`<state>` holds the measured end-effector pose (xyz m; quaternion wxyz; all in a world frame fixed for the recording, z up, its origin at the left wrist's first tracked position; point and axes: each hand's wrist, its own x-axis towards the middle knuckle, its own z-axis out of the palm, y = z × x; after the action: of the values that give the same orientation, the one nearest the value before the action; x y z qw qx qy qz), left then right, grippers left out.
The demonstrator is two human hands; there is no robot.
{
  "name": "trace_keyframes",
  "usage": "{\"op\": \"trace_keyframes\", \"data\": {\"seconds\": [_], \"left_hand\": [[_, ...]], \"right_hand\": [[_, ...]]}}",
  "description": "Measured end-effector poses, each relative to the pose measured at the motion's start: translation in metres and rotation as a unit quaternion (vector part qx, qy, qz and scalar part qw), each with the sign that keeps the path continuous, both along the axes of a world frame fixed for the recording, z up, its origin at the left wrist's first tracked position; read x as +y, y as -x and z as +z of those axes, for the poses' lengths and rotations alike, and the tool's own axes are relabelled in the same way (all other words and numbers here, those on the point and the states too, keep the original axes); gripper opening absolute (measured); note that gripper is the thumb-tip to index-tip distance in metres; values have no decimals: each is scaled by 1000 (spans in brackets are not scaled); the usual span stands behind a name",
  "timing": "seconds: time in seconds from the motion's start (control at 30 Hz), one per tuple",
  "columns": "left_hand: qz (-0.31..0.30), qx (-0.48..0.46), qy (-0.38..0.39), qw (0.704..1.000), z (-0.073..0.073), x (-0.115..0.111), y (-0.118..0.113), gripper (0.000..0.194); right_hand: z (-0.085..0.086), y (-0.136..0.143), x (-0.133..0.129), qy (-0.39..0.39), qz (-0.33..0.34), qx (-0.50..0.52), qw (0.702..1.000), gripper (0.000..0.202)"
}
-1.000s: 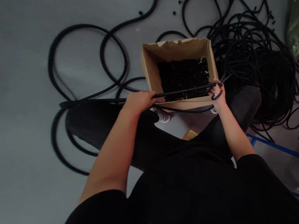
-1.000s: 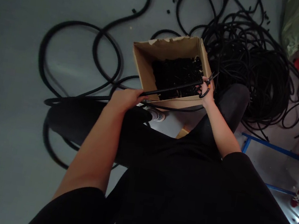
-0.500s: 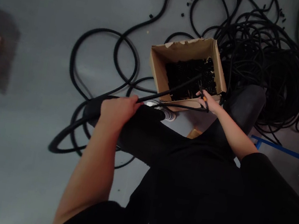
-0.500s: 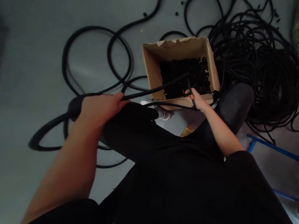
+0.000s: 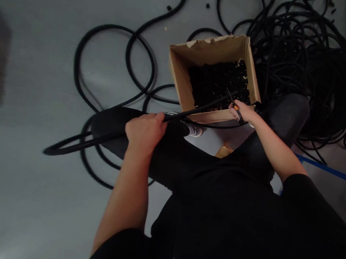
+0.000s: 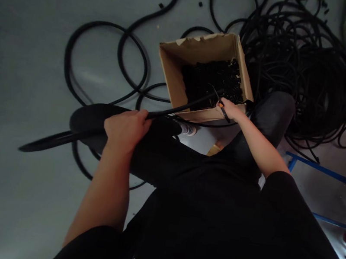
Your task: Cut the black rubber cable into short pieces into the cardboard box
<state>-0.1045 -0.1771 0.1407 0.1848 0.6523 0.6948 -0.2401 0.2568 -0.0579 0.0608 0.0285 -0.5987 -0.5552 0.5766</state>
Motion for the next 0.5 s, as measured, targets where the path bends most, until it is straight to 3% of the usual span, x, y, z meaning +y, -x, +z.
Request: {"op": "trace_keyframes", "data": {"seconds": [0.2,0.37,0.5], "left_hand": [[-5,-1,-30,1000,7,17,26,68],[-41,4,-7,999,12,20,27,61],[-57,-16,9,998,9,19,21,61]], "right_hand": [[7,5,33,27,45,-14,998,27],[-23,19,40,83,-32,55,994,27],[-42,22,39,101,-49,26,993,30]]}}
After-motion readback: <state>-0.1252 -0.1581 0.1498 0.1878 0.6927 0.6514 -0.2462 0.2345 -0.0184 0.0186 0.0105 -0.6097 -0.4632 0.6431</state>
